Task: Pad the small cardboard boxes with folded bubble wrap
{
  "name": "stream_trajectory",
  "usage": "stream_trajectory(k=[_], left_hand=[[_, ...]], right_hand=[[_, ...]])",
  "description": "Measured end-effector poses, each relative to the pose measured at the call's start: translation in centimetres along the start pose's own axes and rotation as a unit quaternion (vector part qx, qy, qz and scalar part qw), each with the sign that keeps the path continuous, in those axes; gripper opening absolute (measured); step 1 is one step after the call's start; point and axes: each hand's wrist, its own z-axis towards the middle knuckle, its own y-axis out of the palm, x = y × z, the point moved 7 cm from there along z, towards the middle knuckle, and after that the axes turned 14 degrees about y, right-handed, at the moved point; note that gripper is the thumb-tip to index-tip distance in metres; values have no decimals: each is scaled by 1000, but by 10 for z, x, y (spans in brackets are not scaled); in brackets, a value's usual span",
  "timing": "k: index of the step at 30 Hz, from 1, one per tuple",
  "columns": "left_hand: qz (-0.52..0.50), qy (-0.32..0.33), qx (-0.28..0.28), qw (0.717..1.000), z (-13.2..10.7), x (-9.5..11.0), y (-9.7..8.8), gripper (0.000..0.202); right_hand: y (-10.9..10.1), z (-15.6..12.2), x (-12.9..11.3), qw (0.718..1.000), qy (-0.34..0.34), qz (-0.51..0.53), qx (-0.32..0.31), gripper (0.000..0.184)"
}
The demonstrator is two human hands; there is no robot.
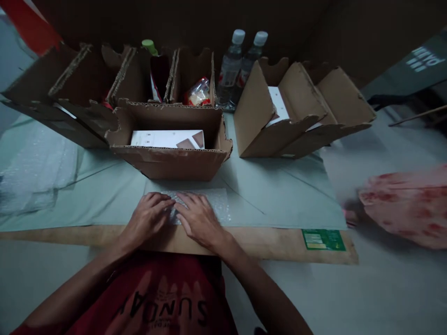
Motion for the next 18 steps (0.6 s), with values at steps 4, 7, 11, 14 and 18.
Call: stream_trajectory(k=[4,7,11,14,18], left_hand=[[23,7,-52,998,0,-15,21,27],[15,24,-46,999,-5,-18,18,27],[61,-32,15,998,-12,-25,0,35],[121,-114,38,985,-17,-35,-8,39],[48,-156,54,985,-19,-38,-2,12]], right_hand=[[12,-25,49,998,60,-11,31,33],[-28,-61,102,975,173,-49,128,31],[-52,-57,120,960,214,-61,169,33],[-41,-22,111,965,210,-53,145,32],[-34,-13,101,966,221,7,135,16]])
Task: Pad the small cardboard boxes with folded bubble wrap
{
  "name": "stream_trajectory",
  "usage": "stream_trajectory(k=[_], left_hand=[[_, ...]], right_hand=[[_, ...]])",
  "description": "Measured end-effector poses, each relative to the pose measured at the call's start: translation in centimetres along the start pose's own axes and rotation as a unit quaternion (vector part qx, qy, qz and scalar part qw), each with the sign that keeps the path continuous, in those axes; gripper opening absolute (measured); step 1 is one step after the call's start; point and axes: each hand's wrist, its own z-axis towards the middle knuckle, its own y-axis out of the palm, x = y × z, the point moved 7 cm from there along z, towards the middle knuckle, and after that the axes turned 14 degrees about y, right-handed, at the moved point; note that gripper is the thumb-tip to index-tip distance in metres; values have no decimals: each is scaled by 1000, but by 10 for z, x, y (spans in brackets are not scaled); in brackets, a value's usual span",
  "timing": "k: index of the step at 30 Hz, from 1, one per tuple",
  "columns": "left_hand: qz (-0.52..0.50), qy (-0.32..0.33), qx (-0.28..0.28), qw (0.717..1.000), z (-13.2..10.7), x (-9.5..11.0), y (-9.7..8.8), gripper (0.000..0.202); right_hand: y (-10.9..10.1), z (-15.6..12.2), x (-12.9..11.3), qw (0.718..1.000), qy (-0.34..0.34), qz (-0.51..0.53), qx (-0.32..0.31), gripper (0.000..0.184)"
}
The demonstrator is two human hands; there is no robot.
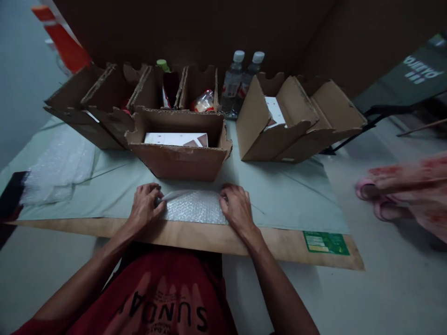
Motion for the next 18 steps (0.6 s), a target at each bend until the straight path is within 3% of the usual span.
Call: stream_trajectory(k=[3,5,8,11,14,16,18], left_hand=[[-92,-43,4,995,-8,-5,-8,6],[-150,-79,18,985,-13,-15,-25,8],[-172,-100,45,979,-9,-40,-59,39],[-68,-72,41,994,14,-63,-78,62],[26,-41,36,998,27,-74,-78,61],[23,-9,41,999,14,-69,-78,53],[-43,40,34,998,-17,-50,-78,47]], right_hand=[[-7,-24,4,992,54,97,-54,15],[-4,-45,-3,974,82,181,-111,20],[22,-72,-40,932,76,281,-215,44],[60,-85,-87,898,48,318,-299,56],[86,-85,-115,887,49,320,-329,48],[94,-83,-121,871,75,337,-349,36],[98,-83,-119,841,122,370,-376,30]])
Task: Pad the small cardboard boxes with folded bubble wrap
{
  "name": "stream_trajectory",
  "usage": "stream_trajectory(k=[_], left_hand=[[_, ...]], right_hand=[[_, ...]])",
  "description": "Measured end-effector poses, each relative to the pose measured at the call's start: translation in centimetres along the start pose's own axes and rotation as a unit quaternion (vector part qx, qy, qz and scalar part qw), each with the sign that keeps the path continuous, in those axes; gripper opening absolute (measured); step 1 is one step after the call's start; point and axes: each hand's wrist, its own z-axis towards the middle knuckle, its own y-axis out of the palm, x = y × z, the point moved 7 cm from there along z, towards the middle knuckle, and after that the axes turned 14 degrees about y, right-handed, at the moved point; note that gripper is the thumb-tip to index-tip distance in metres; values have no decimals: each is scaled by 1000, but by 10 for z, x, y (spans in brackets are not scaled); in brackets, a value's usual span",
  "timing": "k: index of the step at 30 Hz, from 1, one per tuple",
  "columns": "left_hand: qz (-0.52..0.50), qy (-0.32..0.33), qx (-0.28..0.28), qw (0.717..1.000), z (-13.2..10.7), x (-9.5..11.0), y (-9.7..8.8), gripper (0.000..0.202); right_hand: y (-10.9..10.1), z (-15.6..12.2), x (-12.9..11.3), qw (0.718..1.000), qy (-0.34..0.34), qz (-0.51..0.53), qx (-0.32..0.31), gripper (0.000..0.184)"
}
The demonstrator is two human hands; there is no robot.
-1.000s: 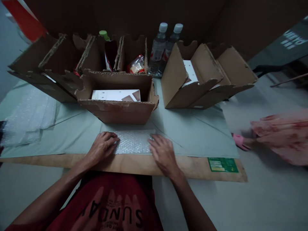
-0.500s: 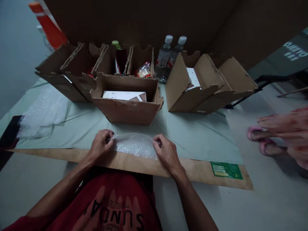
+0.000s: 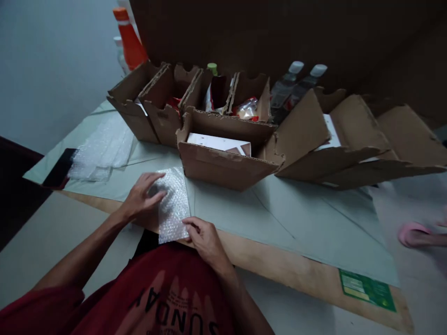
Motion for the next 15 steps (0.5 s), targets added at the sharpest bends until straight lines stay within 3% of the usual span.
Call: stream_trajectory(k=[2,4,6,8,11,13,15], left_hand=[[-81,47,-38,995,-36,30,3,55],[-102,63,-68,990,-66,55,8,76],[-86,43,-47,994,-80,62,13,67],[-57,-16,6,998,-79,50,19,45],[-5,-113,39,993,-68,19,27,43],[20,-142,23,989,-59,3,32,51],[32,-145,8,989,-55,-4,35,55]], right_hand=[[-1,1,5,997,41,59,-14,32],[0,3,9,992,65,106,-20,39],[2,7,9,987,64,143,-27,46],[1,8,5,984,41,173,-23,50],[-10,5,-8,990,-39,126,42,50],[-16,-2,-24,985,-132,-5,109,39],[-11,-5,-41,944,-237,-176,145,32]])
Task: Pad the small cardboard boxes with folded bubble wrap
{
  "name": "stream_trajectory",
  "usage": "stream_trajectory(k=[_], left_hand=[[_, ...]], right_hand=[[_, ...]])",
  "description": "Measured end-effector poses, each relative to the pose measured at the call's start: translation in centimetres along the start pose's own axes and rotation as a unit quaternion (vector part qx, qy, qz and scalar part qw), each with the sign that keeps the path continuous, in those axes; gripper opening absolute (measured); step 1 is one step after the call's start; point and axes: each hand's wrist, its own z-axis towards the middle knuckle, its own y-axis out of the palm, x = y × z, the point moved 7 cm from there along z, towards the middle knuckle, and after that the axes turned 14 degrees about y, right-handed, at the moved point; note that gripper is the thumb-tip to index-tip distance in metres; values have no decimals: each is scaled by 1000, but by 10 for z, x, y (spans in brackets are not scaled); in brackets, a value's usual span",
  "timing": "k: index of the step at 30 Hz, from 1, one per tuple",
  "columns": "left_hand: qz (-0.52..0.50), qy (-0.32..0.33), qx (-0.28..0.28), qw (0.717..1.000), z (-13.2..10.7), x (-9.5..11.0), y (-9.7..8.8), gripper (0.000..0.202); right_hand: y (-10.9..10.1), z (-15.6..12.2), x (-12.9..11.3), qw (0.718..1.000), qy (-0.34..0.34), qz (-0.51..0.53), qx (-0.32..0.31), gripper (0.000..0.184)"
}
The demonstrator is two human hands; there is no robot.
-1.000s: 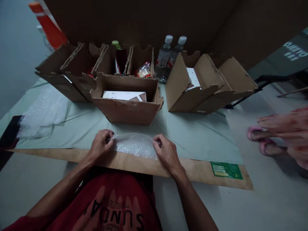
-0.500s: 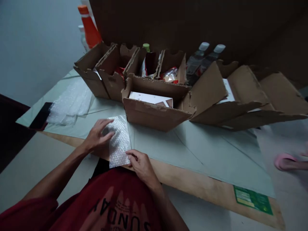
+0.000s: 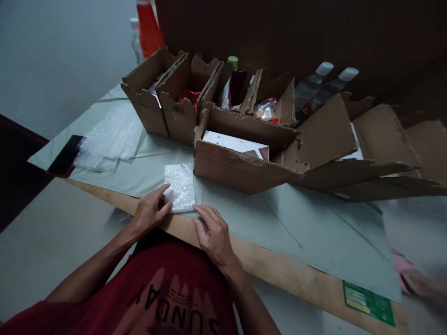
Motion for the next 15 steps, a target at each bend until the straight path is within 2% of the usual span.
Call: stream_trajectory(k=[3,6,8,11,13,15], left_hand=[[15,13,4,1000,-1,3,-2,56],[30,44,44,998,-9,15,-14,49],[20,89,61,994,-17,28,-22,49],[-18,145,38,988,-23,42,-25,47],[-24,131,21,991,-21,39,-21,43],[-4,96,9,995,-15,30,-15,41]], right_hand=[[20,10,-11,971,-140,-194,-32,39],[36,20,-9,941,-188,-277,-57,36],[39,22,-11,942,-192,-267,-68,31],[37,22,-14,961,-151,-212,-97,29],[33,24,-15,970,-117,-192,-87,29],[23,26,-17,973,-109,-200,-25,28]])
